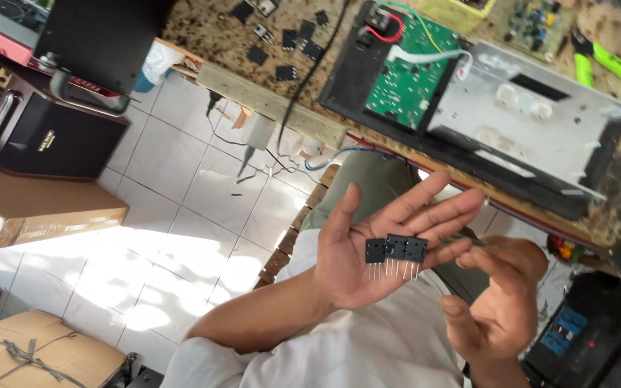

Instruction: The person sorts and organizes various small electronic components, including black transistors and a white component, on a cluttered workbench. They pick up components from the table, hold them in their hands to display them, and place them into a small yellow container.

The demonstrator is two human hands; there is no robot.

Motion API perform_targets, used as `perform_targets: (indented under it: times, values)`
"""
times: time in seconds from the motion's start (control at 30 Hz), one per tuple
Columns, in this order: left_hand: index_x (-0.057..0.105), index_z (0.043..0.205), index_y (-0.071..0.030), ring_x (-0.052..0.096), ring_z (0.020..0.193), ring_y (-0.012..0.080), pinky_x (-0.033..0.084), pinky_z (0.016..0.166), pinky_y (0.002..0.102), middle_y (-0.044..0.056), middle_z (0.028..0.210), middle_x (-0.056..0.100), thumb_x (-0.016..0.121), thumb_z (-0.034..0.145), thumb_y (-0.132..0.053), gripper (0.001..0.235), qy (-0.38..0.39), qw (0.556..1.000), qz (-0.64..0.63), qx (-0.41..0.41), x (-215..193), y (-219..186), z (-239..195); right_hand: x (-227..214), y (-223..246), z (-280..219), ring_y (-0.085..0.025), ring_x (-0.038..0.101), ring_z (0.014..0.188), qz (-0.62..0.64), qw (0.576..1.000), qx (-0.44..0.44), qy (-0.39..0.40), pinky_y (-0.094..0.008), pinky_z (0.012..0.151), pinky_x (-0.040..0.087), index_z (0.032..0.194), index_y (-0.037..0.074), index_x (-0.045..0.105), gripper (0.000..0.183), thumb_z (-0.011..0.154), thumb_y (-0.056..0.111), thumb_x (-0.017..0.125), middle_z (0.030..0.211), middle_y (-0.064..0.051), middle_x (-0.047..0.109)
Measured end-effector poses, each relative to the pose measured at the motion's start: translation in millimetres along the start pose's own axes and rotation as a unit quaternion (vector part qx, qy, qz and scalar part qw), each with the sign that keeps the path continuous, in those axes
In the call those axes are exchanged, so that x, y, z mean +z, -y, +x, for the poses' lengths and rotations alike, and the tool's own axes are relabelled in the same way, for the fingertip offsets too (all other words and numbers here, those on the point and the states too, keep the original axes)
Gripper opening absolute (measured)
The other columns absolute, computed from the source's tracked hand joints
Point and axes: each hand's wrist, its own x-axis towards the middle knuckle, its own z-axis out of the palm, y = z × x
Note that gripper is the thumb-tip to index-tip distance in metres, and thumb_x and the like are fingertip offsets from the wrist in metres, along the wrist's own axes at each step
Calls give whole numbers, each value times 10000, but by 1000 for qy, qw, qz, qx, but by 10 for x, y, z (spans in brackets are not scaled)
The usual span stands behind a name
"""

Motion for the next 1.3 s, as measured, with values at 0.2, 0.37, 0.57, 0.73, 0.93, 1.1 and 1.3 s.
perform_targets:
  times: [0.2,0.37,0.57,0.73,0.93,1.1,1.3]
  values:
    - [195,1651,-75,86,1667,426,126,1320,594,327,1737,111,296,892,-669,969,27,998,31,52,-114,-404,18,160,-410,29,-277,616,847,31,997,48,-45,-393,867,559,1175,-109,581,407,971,243,594,1051,-247,591]
    - [279,1636,-101,192,1633,390,145,1352,605,291,1731,173,289,989,-703,884,77,986,90,116,-334,-731,30,221,-527,100,-271,620,831,6,990,141,-4,-387,800,569,1034,-42,549,169,1072,123,543,964,-223,588]
    - [283,1636,-87,171,1650,398,144,1346,627,283,1719,200,309,981,-710,904,65,985,73,143,-536,-968,83,363,-772,224,-260,572,719,-42,987,144,50,-409,675,522,921,-19,541,312,1142,185,456,827,-168,563]
    - [301,1642,-70,201,1645,422,161,1336,685,282,1689,269,280,1019,-713,896,73,979,86,172,-679,-1115,98,469,-830,370,-226,542,658,35,989,117,82,-378,707,545,947,-18,510,203,1033,165,501,773,-194,527]
    - [297,1640,-51,224,1621,448,157,1329,706,314,1666,278,227,1034,-717,903,67,974,78,201,-761,-1259,88,49,-1036,456,-193,616,898,50,975,73,203,-521,1008,737,1034,46,618,132,964,113,528,987,-149,631]
    - [306,1629,-46,255,1598,433,183,1315,696,313,1666,274,258,1029,-700,890,47,974,57,212,-776,-1316,105,218,-586,1458,-205,666,918,-120,946,39,300,-370,878,580,1190,33,642,328,899,186,646,1056,-125,694]
    - [346,1613,-19,287,1586,431,206,1308,695,306,1643,323,282,1046,-672,867,41,971,50,229,-810,-1281,97,1090,-128,2579,-347,639,952,-202,883,-177,385,-481,845,520,1196,12,760,247,1011,159,689,1088,-140,747]
